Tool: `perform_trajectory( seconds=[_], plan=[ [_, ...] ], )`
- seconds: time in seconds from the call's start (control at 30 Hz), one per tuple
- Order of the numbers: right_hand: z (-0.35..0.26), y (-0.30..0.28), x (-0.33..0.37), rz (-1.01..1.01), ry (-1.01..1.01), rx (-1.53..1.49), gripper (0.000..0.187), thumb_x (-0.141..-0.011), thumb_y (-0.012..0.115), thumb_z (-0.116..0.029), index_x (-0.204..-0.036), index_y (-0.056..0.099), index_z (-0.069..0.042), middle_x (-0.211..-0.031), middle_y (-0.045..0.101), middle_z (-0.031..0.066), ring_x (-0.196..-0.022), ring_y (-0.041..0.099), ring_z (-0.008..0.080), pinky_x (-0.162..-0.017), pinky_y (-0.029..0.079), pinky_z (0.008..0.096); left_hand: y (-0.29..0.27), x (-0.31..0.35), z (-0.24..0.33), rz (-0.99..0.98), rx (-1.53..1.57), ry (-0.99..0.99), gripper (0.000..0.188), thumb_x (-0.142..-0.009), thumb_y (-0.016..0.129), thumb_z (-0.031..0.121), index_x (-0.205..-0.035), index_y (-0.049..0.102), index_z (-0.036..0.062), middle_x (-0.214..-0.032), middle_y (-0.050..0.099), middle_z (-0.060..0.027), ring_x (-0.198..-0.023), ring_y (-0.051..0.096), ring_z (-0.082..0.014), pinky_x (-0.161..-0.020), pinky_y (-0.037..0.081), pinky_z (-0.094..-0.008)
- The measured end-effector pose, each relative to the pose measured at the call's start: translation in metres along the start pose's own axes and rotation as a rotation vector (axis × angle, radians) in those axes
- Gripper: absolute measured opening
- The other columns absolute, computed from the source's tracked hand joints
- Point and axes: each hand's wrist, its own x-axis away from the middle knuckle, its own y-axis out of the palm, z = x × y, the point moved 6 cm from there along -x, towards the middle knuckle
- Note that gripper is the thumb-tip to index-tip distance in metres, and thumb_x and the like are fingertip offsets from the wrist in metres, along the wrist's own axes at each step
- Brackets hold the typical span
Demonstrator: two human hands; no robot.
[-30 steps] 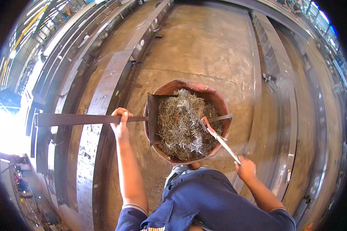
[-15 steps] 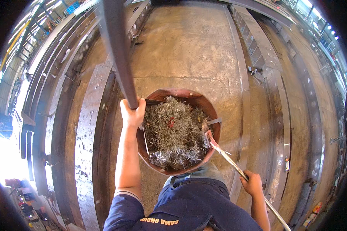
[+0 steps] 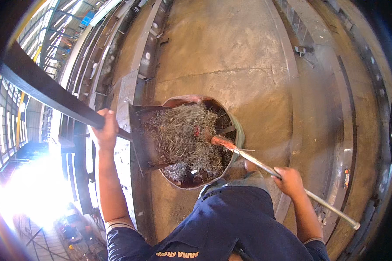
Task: The person sweeps metal shavings and debris from the workshop floor using a broom and dustpan, then transfers the collected material into a large green barrel. The person moves between different areas of the floor to gather scattered piles of debris.
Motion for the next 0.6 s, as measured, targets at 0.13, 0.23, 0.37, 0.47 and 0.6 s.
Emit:
perform_trajectory(
  seconds=[0.13, 0.23, 0.37, 0.47, 0.6],
  plan=[
    [0.016, -0.013, -0.019, 0.034, -0.098, 0.036, 0.028, -0.085, 0.07, -0.03, -0.108, 0.07, -0.013, -0.081, 0.068, 0.0185, -0.074, 0.067, 0.0384, -0.068, 0.053, 0.0492, -0.023, -0.014, 0.059, 0.096, -0.108, 0.04, 0.023, -0.095, 0.06, 0.01, -0.074, 0.052, 0.0055, -0.055, 0.045, 0.0011, -0.043, 0.041, -0.0073, -0.04, 0.032, -0.0249],
    [0.016, -0.015, -0.028, 0.079, -0.162, -0.011, 0.027, -0.084, 0.07, -0.029, -0.104, 0.069, -0.011, -0.08, 0.067, 0.0178, -0.074, 0.066, 0.0384, -0.067, 0.052, 0.0493, -0.044, -0.014, 0.096, 0.145, -0.261, 0.013, 0.026, -0.094, 0.06, 0.011, -0.07, 0.049, 0.0074, -0.055, 0.044, 0.0018, -0.043, 0.039, -0.0071, -0.04, 0.031, -0.0248],
    [0.018, -0.014, -0.035, 0.153, -0.205, -0.084, 0.024, -0.082, 0.071, -0.028, -0.097, 0.067, -0.009, -0.079, 0.067, 0.0173, -0.073, 0.065, 0.0391, -0.066, 0.052, 0.0493, -0.035, 0.008, 0.132, 0.181, -0.197, -0.097, 0.027, -0.094, 0.058, 0.009, -0.069, 0.048, 0.0081, -0.054, 0.042, 0.002, -0.043, 0.038, -0.0078, -0.042, 0.031, -0.0251],
    [0.007, -0.02, -0.037, 0.16, -0.236, -0.113, 0.023, -0.082, 0.069, -0.025, -0.096, 0.066, -0.007, -0.08, 0.066, 0.0186, -0.072, 0.065, 0.0395, -0.065, 0.052, 0.0495, -0.027, 0.037, 0.136, 0.191, -0.215, 0.105, 0.027, -0.093, 0.054, 0.006, -0.068, 0.047, 0.0061, -0.053, 0.042, -0.0009, -0.043, 0.038, -0.01, -0.043, 0.033, -0.0261],
    [-0.017, -0.017, -0.058, 0.14, -0.265, -0.15, 0.023, -0.084, 0.067, -0.023, -0.096, 0.066, -0.004, -0.081, 0.066, 0.0204, -0.075, 0.065, 0.0419, -0.067, 0.052, 0.0498, -0.056, 0.066, 0.119, 0.33, -0.211, 0.073, 0.029, -0.093, 0.049, 0.006, -0.065, 0.044, 0.0046, -0.053, 0.04, -0.0044, -0.044, 0.038, -0.0123, -0.046, 0.037, -0.0276]
  ],
)
